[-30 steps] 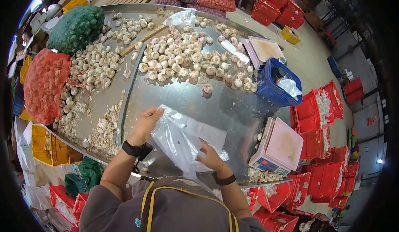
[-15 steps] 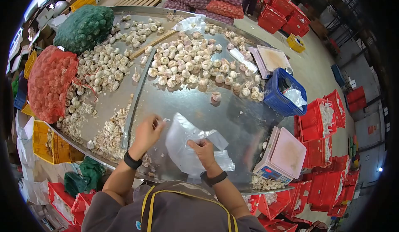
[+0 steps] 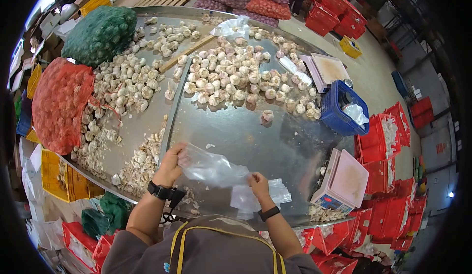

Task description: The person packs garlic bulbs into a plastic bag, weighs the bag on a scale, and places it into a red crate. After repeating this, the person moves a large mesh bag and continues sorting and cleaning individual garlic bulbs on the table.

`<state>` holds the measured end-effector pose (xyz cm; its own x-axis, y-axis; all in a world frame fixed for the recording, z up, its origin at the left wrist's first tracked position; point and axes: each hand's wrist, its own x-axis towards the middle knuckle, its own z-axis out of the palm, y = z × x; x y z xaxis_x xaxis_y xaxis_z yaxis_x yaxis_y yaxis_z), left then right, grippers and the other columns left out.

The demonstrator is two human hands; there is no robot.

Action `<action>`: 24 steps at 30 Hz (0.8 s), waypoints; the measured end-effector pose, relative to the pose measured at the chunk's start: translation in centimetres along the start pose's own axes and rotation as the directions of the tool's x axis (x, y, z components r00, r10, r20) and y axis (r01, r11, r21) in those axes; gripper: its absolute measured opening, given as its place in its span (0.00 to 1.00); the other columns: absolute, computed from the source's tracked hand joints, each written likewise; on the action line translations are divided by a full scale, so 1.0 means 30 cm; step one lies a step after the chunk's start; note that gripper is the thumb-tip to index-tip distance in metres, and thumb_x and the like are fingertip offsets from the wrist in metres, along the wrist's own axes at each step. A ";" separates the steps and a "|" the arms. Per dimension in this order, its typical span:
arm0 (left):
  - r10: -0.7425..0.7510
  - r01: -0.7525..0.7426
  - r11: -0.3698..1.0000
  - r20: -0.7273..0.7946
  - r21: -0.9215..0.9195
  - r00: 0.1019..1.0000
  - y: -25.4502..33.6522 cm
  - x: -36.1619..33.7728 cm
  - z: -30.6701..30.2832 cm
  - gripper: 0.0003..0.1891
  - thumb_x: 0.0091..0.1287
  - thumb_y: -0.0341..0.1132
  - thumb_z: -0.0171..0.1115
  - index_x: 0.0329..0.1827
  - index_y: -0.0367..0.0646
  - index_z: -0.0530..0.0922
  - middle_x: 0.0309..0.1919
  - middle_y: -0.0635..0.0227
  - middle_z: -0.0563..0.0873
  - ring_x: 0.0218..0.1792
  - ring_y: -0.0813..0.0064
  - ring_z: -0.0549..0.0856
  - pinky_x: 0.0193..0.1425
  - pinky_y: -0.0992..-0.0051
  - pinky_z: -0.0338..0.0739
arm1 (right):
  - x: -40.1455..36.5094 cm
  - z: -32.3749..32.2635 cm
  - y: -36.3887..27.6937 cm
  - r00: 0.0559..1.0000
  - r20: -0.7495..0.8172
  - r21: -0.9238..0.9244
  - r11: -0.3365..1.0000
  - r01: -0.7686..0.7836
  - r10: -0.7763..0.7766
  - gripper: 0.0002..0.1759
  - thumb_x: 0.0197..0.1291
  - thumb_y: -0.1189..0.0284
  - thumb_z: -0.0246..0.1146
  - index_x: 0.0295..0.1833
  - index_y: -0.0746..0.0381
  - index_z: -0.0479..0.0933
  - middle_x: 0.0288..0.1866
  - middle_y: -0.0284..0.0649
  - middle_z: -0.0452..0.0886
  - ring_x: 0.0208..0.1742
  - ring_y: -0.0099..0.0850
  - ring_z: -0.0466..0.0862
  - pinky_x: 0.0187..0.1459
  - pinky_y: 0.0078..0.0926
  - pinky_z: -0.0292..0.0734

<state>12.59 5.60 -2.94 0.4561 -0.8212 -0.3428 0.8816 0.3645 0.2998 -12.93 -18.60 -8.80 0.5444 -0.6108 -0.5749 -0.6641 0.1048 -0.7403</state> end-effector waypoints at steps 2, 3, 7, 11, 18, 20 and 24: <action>-0.048 0.054 0.991 -0.051 0.119 0.998 0.007 0.009 0.041 0.01 0.67 0.32 0.59 0.38 0.47 0.77 0.27 0.74 0.79 0.19 0.81 0.70 0.30 0.77 0.72 | -0.092 0.079 -0.085 0.830 -0.265 -0.217 0.869 0.444 -0.490 0.08 0.63 0.72 0.59 0.42 0.63 0.81 0.36 0.41 0.82 0.40 0.33 0.82 0.42 0.31 0.77; 0.003 0.037 0.920 -0.099 0.390 0.995 -0.006 0.005 0.135 0.02 0.66 0.31 0.60 0.38 0.46 0.77 0.27 0.72 0.79 0.20 0.78 0.72 0.31 0.74 0.73 | -0.127 0.101 -0.158 0.831 -0.277 -0.216 0.874 0.436 -0.483 0.08 0.63 0.72 0.59 0.42 0.63 0.81 0.36 0.41 0.82 0.40 0.33 0.82 0.42 0.31 0.77; 0.208 -0.294 -0.011 0.290 0.956 0.934 -0.002 0.048 0.160 0.07 0.61 0.28 0.62 0.42 0.43 0.78 0.29 0.63 0.81 0.24 0.67 0.79 0.31 0.69 0.75 | -0.126 0.133 -0.256 0.667 -0.007 -0.466 0.593 0.657 -0.745 0.14 0.59 0.77 0.54 0.48 0.64 0.81 0.42 0.45 0.84 0.48 0.37 0.83 0.53 0.33 0.77; 0.335 -0.131 -0.133 0.169 0.982 0.927 0.202 0.145 -0.080 0.11 0.61 0.26 0.60 0.46 0.41 0.78 0.34 0.59 0.84 0.29 0.65 0.83 0.35 0.68 0.78 | -0.043 0.127 -0.243 0.907 0.114 0.210 0.902 0.377 -0.406 0.17 0.54 0.81 0.50 0.46 0.72 0.81 0.46 0.48 0.84 0.57 0.40 0.81 0.62 0.30 0.71; -0.163 0.237 0.924 -0.253 0.299 0.954 0.321 0.183 -0.168 0.08 0.60 0.26 0.60 0.41 0.33 0.80 0.37 0.64 0.87 0.34 0.64 0.86 0.42 0.65 0.83 | 0.132 0.103 -0.107 0.834 0.546 0.837 0.032 -0.546 -0.076 0.21 0.51 0.83 0.46 0.47 0.73 0.80 0.53 0.51 0.82 0.61 0.44 0.78 0.69 0.43 0.67; 0.001 0.021 0.987 -0.138 0.160 0.990 0.273 0.224 -0.206 0.08 0.62 0.29 0.60 0.41 0.36 0.81 0.37 0.62 0.87 0.36 0.63 0.86 0.44 0.65 0.83 | 0.198 0.164 -0.145 0.860 0.504 0.861 -0.031 -0.507 -0.077 0.23 0.52 0.86 0.45 0.52 0.72 0.77 0.56 0.51 0.79 0.64 0.45 0.75 0.70 0.46 0.66; -0.055 0.019 0.991 -0.266 -0.135 0.963 0.265 0.442 -0.285 0.13 0.68 0.41 0.60 0.44 0.39 0.80 0.38 0.60 0.87 0.40 0.61 0.86 0.49 0.62 0.82 | 0.436 0.275 -0.234 0.870 0.484 0.872 -0.033 -0.489 -0.093 0.27 0.55 0.90 0.44 0.63 0.72 0.66 0.62 0.50 0.74 0.67 0.45 0.71 0.70 0.45 0.67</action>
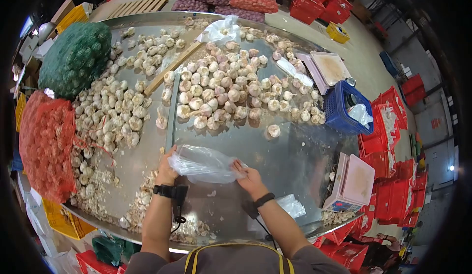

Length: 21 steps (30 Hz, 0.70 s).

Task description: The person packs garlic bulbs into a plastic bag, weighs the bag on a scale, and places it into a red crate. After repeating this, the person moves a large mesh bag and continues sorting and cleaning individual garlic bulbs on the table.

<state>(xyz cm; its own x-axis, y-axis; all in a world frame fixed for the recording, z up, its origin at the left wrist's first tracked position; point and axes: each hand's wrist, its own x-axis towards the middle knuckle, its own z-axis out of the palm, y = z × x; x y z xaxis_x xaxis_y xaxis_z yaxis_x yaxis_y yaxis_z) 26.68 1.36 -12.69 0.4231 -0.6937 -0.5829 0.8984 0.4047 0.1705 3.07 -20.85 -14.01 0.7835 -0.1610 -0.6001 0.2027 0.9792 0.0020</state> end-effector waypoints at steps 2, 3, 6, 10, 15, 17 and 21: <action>0.047 -0.047 0.998 0.015 0.029 0.999 0.038 0.104 0.044 0.16 0.69 0.44 0.60 0.48 0.39 0.79 0.40 0.60 0.87 0.41 0.60 0.86 0.49 0.61 0.82 | 0.149 0.072 -0.010 0.990 -0.065 -0.142 0.984 0.112 -0.122 0.26 0.57 0.87 0.44 0.63 0.71 0.66 0.62 0.49 0.74 0.66 0.45 0.72 0.68 0.44 0.69; 0.096 -0.097 0.994 0.023 0.052 0.995 0.057 0.159 0.068 0.19 0.69 0.46 0.60 0.51 0.40 0.78 0.41 0.60 0.86 0.42 0.60 0.86 0.50 0.61 0.82 | 0.219 0.107 -0.026 0.990 -0.065 -0.134 0.984 0.118 -0.127 0.26 0.57 0.87 0.44 0.63 0.71 0.66 0.62 0.49 0.74 0.66 0.45 0.72 0.68 0.44 0.69; 0.202 -0.204 0.979 0.122 0.006 0.972 0.117 0.289 0.276 0.24 0.68 0.48 0.63 0.58 0.40 0.76 0.45 0.59 0.86 0.44 0.60 0.86 0.50 0.62 0.82 | 0.425 0.190 -0.119 0.968 -0.097 -0.189 0.959 0.212 -0.233 0.22 0.59 0.82 0.46 0.59 0.70 0.70 0.57 0.49 0.77 0.60 0.44 0.77 0.64 0.41 0.72; 0.155 -0.172 0.978 0.141 0.117 0.978 0.178 0.539 0.399 0.27 0.66 0.47 0.66 0.63 0.40 0.73 0.50 0.57 0.84 0.47 0.61 0.86 0.51 0.63 0.83 | 0.576 0.330 -0.284 0.702 -0.160 -0.404 0.695 0.594 -0.694 0.18 0.60 0.74 0.50 0.53 0.67 0.76 0.49 0.46 0.81 0.48 0.40 0.82 0.54 0.37 0.78; 0.115 -0.204 0.665 0.171 0.719 0.979 0.177 0.715 0.558 0.30 0.61 0.43 0.71 0.63 0.36 0.73 0.52 0.58 0.83 0.47 0.68 0.85 0.52 0.70 0.80 | 0.624 0.558 -0.470 0.789 0.010 -0.487 0.686 0.541 -0.615 0.19 0.63 0.60 0.60 0.48 0.66 0.81 0.42 0.39 0.82 0.40 0.33 0.82 0.44 0.33 0.79; 0.324 -0.210 0.145 0.154 0.967 0.934 0.124 0.731 0.624 0.24 0.61 0.38 0.70 0.57 0.33 0.78 0.49 0.63 0.86 0.42 0.74 0.84 0.50 0.77 0.75 | 0.685 0.535 -0.522 0.710 0.141 -0.881 0.240 0.408 -0.690 0.18 0.60 0.60 0.66 0.46 0.65 0.82 0.38 0.34 0.82 0.38 0.26 0.81 0.41 0.27 0.77; 0.280 -0.414 0.378 0.324 0.828 0.904 0.111 0.748 0.588 0.10 0.67 0.29 0.60 0.44 0.34 0.85 0.43 0.64 0.88 0.48 0.75 0.84 0.55 0.78 0.74 | 0.602 0.592 -0.498 0.761 0.253 -0.886 0.172 0.431 -0.598 0.13 0.61 0.69 0.66 0.47 0.66 0.83 0.34 0.31 0.84 0.34 0.18 0.79 0.38 0.15 0.71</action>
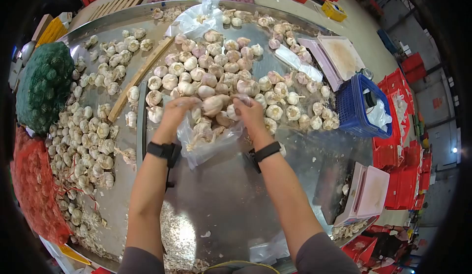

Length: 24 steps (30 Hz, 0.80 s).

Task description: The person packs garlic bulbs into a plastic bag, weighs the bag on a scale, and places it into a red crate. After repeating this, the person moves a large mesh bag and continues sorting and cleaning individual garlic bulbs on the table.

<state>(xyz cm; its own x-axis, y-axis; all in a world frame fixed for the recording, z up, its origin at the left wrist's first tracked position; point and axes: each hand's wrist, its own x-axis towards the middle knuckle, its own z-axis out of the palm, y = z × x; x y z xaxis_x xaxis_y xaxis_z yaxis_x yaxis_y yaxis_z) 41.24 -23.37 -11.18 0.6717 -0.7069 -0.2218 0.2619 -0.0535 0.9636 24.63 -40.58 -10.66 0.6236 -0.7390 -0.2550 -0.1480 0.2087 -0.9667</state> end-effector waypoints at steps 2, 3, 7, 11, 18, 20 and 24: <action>0.080 -0.075 0.995 -0.077 0.066 0.994 0.059 -0.104 -0.017 0.10 0.68 0.33 0.61 0.44 0.35 0.86 0.37 0.67 0.88 0.41 0.78 0.83 0.48 0.79 0.74 | -0.086 -0.006 -0.087 0.995 -0.009 0.035 0.995 0.099 -0.098 0.12 0.63 0.70 0.64 0.47 0.67 0.82 0.33 0.32 0.83 0.34 0.19 0.79 0.38 0.16 0.72; 0.169 -0.150 0.980 -0.146 0.133 0.975 0.101 -0.166 -0.026 0.12 0.68 0.37 0.63 0.43 0.37 0.86 0.32 0.69 0.87 0.34 0.82 0.81 0.41 0.80 0.74 | -0.135 -0.016 -0.135 0.979 -0.021 0.063 0.977 0.201 -0.200 0.12 0.64 0.71 0.63 0.48 0.68 0.82 0.32 0.32 0.83 0.34 0.19 0.79 0.39 0.17 0.72; 0.208 -0.089 0.896 -0.234 0.434 0.950 0.265 -0.444 -0.072 0.12 0.70 0.38 0.62 0.44 0.37 0.86 0.26 0.72 0.83 0.29 0.82 0.79 0.34 0.80 0.72 | -0.376 -0.103 -0.337 0.952 0.086 0.008 0.956 0.294 -0.294 0.12 0.65 0.72 0.61 0.47 0.69 0.82 0.30 0.33 0.82 0.34 0.20 0.80 0.40 0.20 0.74; 0.244 -0.140 0.940 -0.328 0.311 0.913 0.352 -0.707 -0.089 0.13 0.71 0.39 0.61 0.45 0.37 0.85 0.22 0.75 0.80 0.24 0.84 0.77 0.30 0.81 0.70 | -0.625 -0.206 -0.445 0.920 0.193 0.254 0.923 0.290 -0.342 0.12 0.65 0.72 0.60 0.45 0.70 0.81 0.31 0.33 0.82 0.31 0.19 0.78 0.38 0.22 0.74; 0.140 -0.059 0.918 -0.181 0.393 0.974 0.243 -0.960 -0.112 0.14 0.71 0.41 0.61 0.40 0.36 0.85 0.23 0.74 0.83 0.25 0.85 0.77 0.29 0.82 0.70 | -0.939 -0.344 -0.358 0.918 0.360 -0.215 0.972 -0.095 0.169 0.12 0.67 0.72 0.59 0.45 0.70 0.81 0.26 0.29 0.76 0.30 0.18 0.75 0.38 0.22 0.74; -0.041 0.074 0.948 -0.113 0.310 0.993 0.206 -0.943 -0.158 0.16 0.71 0.43 0.61 0.39 0.37 0.84 0.26 0.74 0.83 0.25 0.85 0.77 0.29 0.82 0.70 | -1.002 -0.380 -0.337 0.920 0.372 -0.169 0.983 -0.067 0.127 0.12 0.67 0.72 0.59 0.45 0.70 0.81 0.27 0.28 0.77 0.30 0.18 0.75 0.40 0.21 0.74; -0.011 0.109 0.936 -0.283 0.334 0.959 0.114 -0.730 -0.210 0.18 0.67 0.46 0.64 0.51 0.42 0.81 0.28 0.70 0.82 0.29 0.77 0.82 0.39 0.73 0.78 | -1.096 -0.392 -0.352 0.914 0.393 -0.143 0.988 -0.053 0.106 0.12 0.67 0.72 0.59 0.48 0.69 0.81 0.30 0.29 0.78 0.32 0.18 0.76 0.45 0.18 0.73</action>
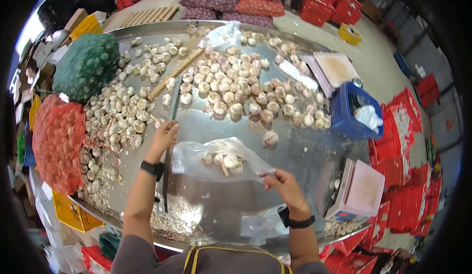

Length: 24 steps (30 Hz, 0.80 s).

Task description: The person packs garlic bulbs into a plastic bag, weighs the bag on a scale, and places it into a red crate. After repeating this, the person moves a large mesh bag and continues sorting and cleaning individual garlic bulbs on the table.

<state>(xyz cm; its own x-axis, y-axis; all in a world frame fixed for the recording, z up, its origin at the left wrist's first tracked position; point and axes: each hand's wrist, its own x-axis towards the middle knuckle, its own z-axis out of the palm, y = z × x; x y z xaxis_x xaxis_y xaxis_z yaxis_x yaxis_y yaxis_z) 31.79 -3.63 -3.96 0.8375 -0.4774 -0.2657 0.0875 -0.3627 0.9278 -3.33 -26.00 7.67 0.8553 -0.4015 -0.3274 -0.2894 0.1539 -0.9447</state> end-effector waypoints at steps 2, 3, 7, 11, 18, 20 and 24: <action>0.327 -0.259 0.846 -0.072 0.466 0.942 -0.084 0.161 0.032 0.23 0.63 0.43 0.67 0.59 0.43 0.77 0.37 0.57 0.83 0.42 0.60 0.85 0.49 0.65 0.79 | -0.037 0.006 0.006 1.000 0.018 -0.030 1.000 -0.003 0.003 0.12 0.67 0.72 0.59 0.49 0.68 0.80 0.31 0.30 0.78 0.34 0.18 0.76 0.45 0.18 0.73; 0.335 -0.260 0.849 -0.088 0.460 0.938 -0.079 0.214 0.046 0.23 0.63 0.43 0.67 0.59 0.43 0.77 0.37 0.57 0.83 0.42 0.60 0.85 0.49 0.65 0.79 | -0.053 0.007 0.015 0.999 0.040 -0.057 0.998 -0.033 0.035 0.11 0.67 0.72 0.59 0.50 0.67 0.80 0.32 0.30 0.79 0.35 0.18 0.77 0.45 0.18 0.73; 0.390 -0.254 0.779 -0.125 0.573 0.912 0.019 0.434 0.104 0.30 0.59 0.40 0.68 0.66 0.47 0.70 0.57 0.50 0.76 0.56 0.49 0.79 0.58 0.58 0.76 | -0.093 -0.001 0.051 0.992 0.072 -0.047 0.993 -0.105 0.108 0.12 0.67 0.73 0.60 0.53 0.64 0.80 0.35 0.29 0.80 0.38 0.19 0.78 0.45 0.18 0.73; 0.377 -0.249 0.669 -0.032 0.700 0.925 0.042 0.628 0.165 0.29 0.56 0.40 0.69 0.62 0.49 0.71 0.55 0.54 0.78 0.54 0.50 0.79 0.56 0.57 0.77 | -0.114 -0.001 0.080 0.980 0.049 0.006 0.981 -0.194 0.194 0.13 0.67 0.73 0.60 0.54 0.64 0.79 0.37 0.31 0.81 0.40 0.19 0.79 0.45 0.18 0.73; 0.396 -0.289 0.688 -0.010 0.666 0.918 -0.012 0.568 0.235 0.20 0.52 0.39 0.69 0.48 0.45 0.78 0.40 0.55 0.82 0.43 0.52 0.83 0.47 0.57 0.78 | -0.075 0.016 0.054 0.975 -0.008 0.073 0.973 -0.220 0.221 0.10 0.64 0.76 0.61 0.48 0.70 0.79 0.32 0.35 0.81 0.36 0.22 0.80 0.46 0.22 0.75; 0.401 -0.343 0.726 0.038 0.596 0.915 -0.037 0.456 0.217 0.20 0.52 0.39 0.69 0.47 0.45 0.78 0.40 0.54 0.82 0.41 0.52 0.83 0.46 0.59 0.78 | -0.065 0.016 0.056 0.978 -0.028 0.071 0.977 -0.203 0.206 0.12 0.64 0.74 0.60 0.49 0.71 0.78 0.30 0.34 0.80 0.33 0.22 0.79 0.48 0.24 0.75; 0.174 -0.176 0.984 0.094 0.018 0.980 -0.120 0.275 0.175 0.17 0.57 0.36 0.69 0.48 0.41 0.79 0.40 0.59 0.85 0.35 0.64 0.85 0.38 0.70 0.78 | -0.074 0.040 0.066 0.988 -0.065 0.200 0.972 -0.127 0.142 0.17 0.67 0.71 0.58 0.57 0.69 0.75 0.31 0.32 0.78 0.33 0.20 0.77 0.48 0.22 0.74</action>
<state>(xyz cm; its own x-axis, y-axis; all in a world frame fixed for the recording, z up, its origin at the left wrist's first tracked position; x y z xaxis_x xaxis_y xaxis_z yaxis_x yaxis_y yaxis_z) 35.55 -10.48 -10.86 0.7856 -0.6062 -0.1238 -0.0711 -0.2872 0.9552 -5.27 -23.72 6.55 0.7756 -0.4337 -0.4587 -0.3034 0.3811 -0.8733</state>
